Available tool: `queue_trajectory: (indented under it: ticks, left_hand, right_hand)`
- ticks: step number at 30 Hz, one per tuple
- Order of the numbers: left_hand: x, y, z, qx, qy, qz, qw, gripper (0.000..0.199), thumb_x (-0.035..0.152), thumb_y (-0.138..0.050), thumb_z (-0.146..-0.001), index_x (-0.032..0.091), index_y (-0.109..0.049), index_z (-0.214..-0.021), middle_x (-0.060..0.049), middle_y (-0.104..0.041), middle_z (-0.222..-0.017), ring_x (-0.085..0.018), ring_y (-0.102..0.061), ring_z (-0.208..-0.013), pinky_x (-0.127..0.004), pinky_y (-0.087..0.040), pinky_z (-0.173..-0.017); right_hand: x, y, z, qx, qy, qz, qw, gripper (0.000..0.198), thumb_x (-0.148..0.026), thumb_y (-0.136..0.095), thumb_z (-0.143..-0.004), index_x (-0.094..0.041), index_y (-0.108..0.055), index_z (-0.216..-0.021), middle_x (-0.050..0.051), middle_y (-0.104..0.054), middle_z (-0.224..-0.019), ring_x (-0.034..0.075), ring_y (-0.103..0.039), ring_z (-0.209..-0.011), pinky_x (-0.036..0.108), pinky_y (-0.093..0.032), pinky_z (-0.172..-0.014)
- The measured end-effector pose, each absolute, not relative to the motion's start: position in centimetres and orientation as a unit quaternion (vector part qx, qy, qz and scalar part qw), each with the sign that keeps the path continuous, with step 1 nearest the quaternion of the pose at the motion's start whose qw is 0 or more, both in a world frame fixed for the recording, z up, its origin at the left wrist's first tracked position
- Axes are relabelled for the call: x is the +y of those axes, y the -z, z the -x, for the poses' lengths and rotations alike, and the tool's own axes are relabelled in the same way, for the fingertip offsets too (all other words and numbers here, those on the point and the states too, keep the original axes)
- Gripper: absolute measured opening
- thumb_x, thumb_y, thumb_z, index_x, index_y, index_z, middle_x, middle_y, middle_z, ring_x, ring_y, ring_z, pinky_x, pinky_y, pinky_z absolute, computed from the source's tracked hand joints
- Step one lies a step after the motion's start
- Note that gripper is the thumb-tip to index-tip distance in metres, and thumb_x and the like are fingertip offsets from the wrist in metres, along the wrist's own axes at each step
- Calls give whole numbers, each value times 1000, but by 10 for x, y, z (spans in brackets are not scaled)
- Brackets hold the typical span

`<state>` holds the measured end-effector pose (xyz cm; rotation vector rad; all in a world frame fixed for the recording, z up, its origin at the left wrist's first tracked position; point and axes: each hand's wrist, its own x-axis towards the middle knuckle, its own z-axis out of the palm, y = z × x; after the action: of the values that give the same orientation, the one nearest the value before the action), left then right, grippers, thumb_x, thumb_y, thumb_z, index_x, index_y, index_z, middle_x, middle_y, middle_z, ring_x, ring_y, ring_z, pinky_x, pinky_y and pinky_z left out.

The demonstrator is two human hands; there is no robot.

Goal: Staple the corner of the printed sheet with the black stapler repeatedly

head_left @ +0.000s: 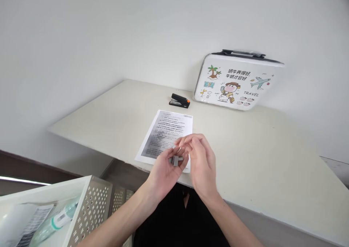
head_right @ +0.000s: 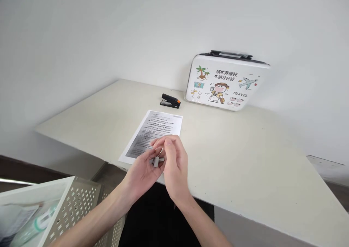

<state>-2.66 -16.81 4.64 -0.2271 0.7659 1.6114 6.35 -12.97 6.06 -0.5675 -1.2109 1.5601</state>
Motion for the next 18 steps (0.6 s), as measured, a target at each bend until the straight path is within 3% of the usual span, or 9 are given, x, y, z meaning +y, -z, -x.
queue_trajectory:
  ticks: [4,7,10,14,18]
  left_hand:
    - [-205,-51,45,351,-681,128,629,20,7,-53,-101,14,-62,-84,-5,-57,-83,-11,-60,-72,-21,-55,-68]
    - [-248,-59,78,368,-678,121,625,22,9,-52,-100,15,-58,-80,0,-46,-74,-9,-49,-58,-21,-46,-52]
    - [-300,-67,118,401,-718,119,555,24,6,-50,-96,17,-52,-74,4,-36,-68,-8,-41,-52,-21,-38,-45]
    - [-369,-63,157,455,-779,118,414,19,7,-54,-91,18,-51,-76,0,-44,-73,-12,-51,-59,-24,-47,-50]
    - [-430,-25,179,476,-789,192,338,15,7,-52,-93,17,-53,-83,-4,-54,-80,-17,-62,-72,-27,-56,-60]
  right_hand:
    - [-135,-61,-70,-580,-615,205,493,30,-39,-50,-108,-26,-64,-85,2,-65,-87,21,-65,-87,39,-52,-88]
    - [-137,-47,-83,-664,-574,232,420,31,-42,-50,-109,-25,-67,-88,3,-68,-90,21,-64,-86,39,-51,-88]
    - [-138,-25,-103,-711,-543,287,342,32,-47,-52,-107,-26,-68,-90,4,-70,-94,21,-65,-87,39,-51,-86]
    - [-138,5,-128,-709,-496,385,322,34,-52,-56,-104,-25,-71,-91,5,-72,-97,23,-67,-93,39,-52,-89]
    - [-136,25,-139,-655,-485,433,385,33,-53,-63,-99,-23,-71,-89,4,-71,-92,21,-66,-85,39,-55,-85]
